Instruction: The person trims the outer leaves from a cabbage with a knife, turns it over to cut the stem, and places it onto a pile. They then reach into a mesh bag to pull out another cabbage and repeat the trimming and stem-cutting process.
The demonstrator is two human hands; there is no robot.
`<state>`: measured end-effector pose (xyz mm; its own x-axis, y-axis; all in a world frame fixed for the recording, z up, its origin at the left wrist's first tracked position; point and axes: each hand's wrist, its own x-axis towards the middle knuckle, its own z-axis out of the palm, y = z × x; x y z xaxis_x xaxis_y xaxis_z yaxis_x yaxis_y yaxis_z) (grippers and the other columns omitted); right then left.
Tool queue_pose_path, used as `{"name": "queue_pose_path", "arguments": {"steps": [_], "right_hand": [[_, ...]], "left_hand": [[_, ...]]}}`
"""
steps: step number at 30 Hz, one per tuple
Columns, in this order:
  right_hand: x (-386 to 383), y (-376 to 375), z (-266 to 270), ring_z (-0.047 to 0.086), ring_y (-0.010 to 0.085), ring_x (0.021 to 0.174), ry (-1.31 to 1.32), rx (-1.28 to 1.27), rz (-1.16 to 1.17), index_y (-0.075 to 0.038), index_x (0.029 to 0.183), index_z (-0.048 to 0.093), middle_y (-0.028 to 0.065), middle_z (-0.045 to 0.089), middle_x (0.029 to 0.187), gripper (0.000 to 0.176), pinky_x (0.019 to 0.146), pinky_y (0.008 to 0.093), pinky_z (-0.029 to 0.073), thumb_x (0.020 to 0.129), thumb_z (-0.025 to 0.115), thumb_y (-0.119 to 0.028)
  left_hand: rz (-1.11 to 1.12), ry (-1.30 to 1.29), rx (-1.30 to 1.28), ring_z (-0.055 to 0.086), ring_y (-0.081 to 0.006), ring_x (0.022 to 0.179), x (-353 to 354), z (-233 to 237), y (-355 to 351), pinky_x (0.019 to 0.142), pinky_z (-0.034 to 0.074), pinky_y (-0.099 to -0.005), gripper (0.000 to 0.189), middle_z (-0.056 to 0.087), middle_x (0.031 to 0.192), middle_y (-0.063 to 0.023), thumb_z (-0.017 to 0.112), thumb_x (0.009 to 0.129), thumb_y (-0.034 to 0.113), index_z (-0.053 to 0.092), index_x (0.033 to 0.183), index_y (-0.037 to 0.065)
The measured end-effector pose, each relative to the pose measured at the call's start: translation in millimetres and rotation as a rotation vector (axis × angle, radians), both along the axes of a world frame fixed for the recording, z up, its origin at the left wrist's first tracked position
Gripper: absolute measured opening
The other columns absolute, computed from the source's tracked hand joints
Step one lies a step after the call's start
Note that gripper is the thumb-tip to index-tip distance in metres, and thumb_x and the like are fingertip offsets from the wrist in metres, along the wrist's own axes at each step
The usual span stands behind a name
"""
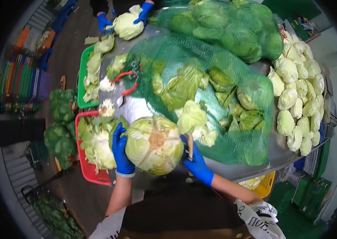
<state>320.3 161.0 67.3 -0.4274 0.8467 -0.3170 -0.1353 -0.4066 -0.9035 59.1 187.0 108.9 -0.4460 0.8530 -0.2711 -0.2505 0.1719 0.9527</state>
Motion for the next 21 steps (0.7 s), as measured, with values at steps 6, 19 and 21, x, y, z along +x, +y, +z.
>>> {"name": "queue_pose_path", "arguments": {"steps": [6, 19, 21], "right_hand": [[-58.7, -6.7, -84.3, 0.036, 0.0222, 0.134, 0.032, -0.119, 0.407, -0.003, 0.148, 0.024, 0.0136, 0.037, 0.146, 0.081, 0.112, 0.0336, 0.026, 0.072, 0.053, -0.002], [-22.3, -50.2, -5.6, 0.056, 0.0366, 0.100, -0.797, 0.572, 0.293, -0.003, 0.121, 0.047, 0.0213, 0.054, 0.108, 0.045, 0.083, 0.0446, 0.048, 0.079, 0.062, -0.009], [-21.4, -59.7, 0.7, 0.054, 0.0368, 0.103, -0.622, 0.687, 0.239, -0.003, 0.123, 0.046, 0.0205, 0.051, 0.109, 0.049, 0.085, 0.0445, 0.047, 0.078, 0.062, -0.006]], "left_hand": [[0.110, 0.405, -0.147, 0.029, -0.0022, 0.068, -24.1, -2.1, -106.4, 0.059, 0.028, -0.0168, 0.061, 0.050, 0.116, 0.0043, 0.073, 0.071, -0.003, 0.054, 0.128, 0.006], [-0.350, 1.013, -0.088, 0.024, -0.0422, 0.135, 1.3, -20.3, -125.4, 0.109, 0.028, -0.0485, 0.104, 0.021, 0.148, -0.0257, 0.086, 0.061, 0.036, 0.030, 0.142, 0.003], [-0.357, 0.984, -0.121, 0.023, -0.0455, 0.135, 6.6, -16.5, -131.7, 0.108, 0.028, -0.0519, 0.110, 0.019, 0.148, -0.0282, 0.087, 0.058, 0.040, 0.028, 0.142, 0.003]]}}
